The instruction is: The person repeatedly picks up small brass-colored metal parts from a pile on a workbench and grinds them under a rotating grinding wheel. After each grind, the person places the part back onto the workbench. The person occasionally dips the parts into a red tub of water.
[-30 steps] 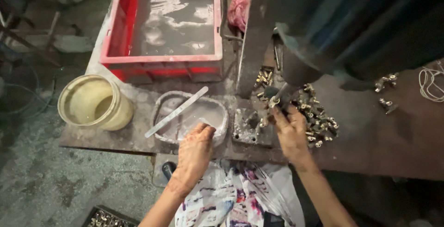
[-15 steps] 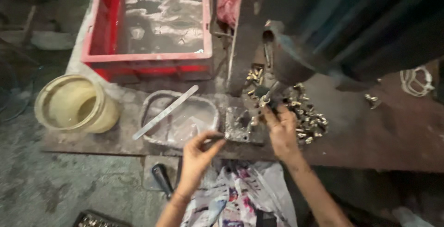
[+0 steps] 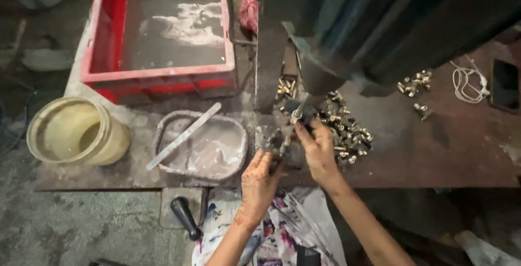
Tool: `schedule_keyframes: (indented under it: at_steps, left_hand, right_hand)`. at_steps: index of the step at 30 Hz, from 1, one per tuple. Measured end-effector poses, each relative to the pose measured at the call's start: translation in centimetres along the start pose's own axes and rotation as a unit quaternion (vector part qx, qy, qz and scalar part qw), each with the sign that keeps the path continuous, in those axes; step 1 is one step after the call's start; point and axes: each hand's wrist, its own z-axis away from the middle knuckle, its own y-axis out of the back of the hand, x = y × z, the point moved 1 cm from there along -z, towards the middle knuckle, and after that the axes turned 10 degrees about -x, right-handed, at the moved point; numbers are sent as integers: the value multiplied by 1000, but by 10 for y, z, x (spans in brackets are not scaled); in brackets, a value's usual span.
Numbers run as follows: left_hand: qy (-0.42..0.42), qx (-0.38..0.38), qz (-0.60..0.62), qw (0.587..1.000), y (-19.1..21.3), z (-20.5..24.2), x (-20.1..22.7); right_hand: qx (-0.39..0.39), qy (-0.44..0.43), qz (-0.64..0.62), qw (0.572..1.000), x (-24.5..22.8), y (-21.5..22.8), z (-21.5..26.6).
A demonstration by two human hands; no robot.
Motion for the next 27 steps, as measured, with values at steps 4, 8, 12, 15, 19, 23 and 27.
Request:
schedule_keyframes:
  at_steps: [4, 8, 12, 15, 19, 23, 27]
  left_hand:
    - [-16, 18, -85, 996, 11, -18, 5]
    - [-25, -13, -170, 985, 18, -46, 11]
    - [-40, -59, -248, 966, 14, -58, 6]
    - [-16, 15, 18, 1000, 15, -47, -4]
    - [163, 30, 464, 870, 23, -26, -1]
    - [132, 26, 483, 865, 55, -34, 53]
    - [-96, 121, 211, 965, 83, -41, 105]
  right_hand:
    - [-9, -12, -19, 1000, -2, -3, 4]
    - [27, 21, -27, 999, -5, -10, 4]
    - [16, 21, 44, 999, 0, -7, 2]
    - [26, 9, -39, 999, 5, -7, 0]
    - [4, 16, -44, 999, 8, -6, 6]
    - [3, 4, 70, 998, 8, 9, 0]
    - [-36, -64, -33, 997, 38, 33, -1]
